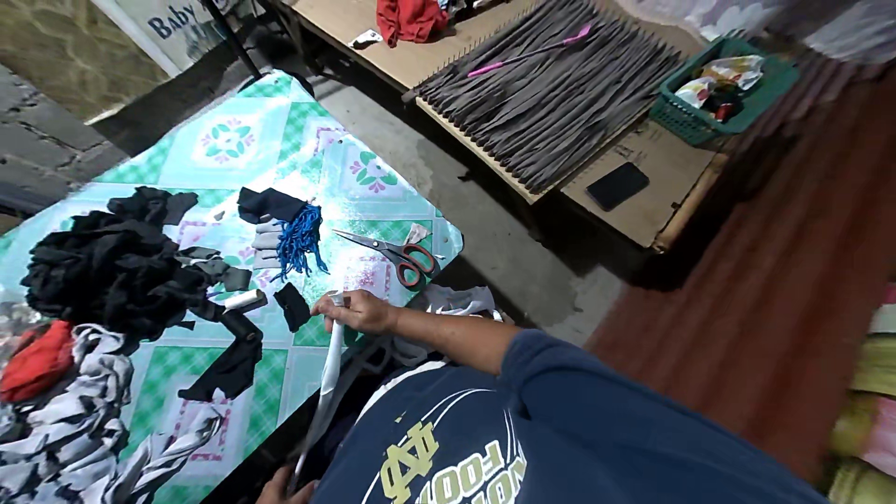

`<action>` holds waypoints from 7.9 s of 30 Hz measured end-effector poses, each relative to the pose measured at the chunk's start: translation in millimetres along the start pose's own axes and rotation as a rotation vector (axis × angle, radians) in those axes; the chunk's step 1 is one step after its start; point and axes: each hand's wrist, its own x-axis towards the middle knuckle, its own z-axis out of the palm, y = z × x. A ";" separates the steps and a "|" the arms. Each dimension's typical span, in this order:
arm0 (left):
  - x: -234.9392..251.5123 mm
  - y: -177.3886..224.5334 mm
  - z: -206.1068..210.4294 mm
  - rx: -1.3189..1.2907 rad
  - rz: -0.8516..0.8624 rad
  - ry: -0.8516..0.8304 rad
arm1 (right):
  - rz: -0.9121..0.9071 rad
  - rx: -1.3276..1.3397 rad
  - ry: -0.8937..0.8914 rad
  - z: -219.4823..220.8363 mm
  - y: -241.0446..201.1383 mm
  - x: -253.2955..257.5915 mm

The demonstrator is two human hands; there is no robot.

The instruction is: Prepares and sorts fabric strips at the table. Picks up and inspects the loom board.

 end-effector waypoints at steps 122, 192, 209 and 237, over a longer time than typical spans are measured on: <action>-53.3 87.2 -64.7 -0.280 0.523 0.239 | -0.144 -0.003 -0.071 -8.4 19.2 -11.2; -5.7 55.1 -233.3 -1.208 0.338 0.936 | -0.180 -0.109 -0.044 -9.5 19.9 -13.9; -27.5 61.6 -207.2 -1.603 0.589 0.678 | -0.175 -0.134 -0.044 -9.6 18.9 -14.5; -25.9 24.2 -197.6 -1.518 0.686 0.810 | -0.239 -0.189 0.046 -1.8 17.9 -14.9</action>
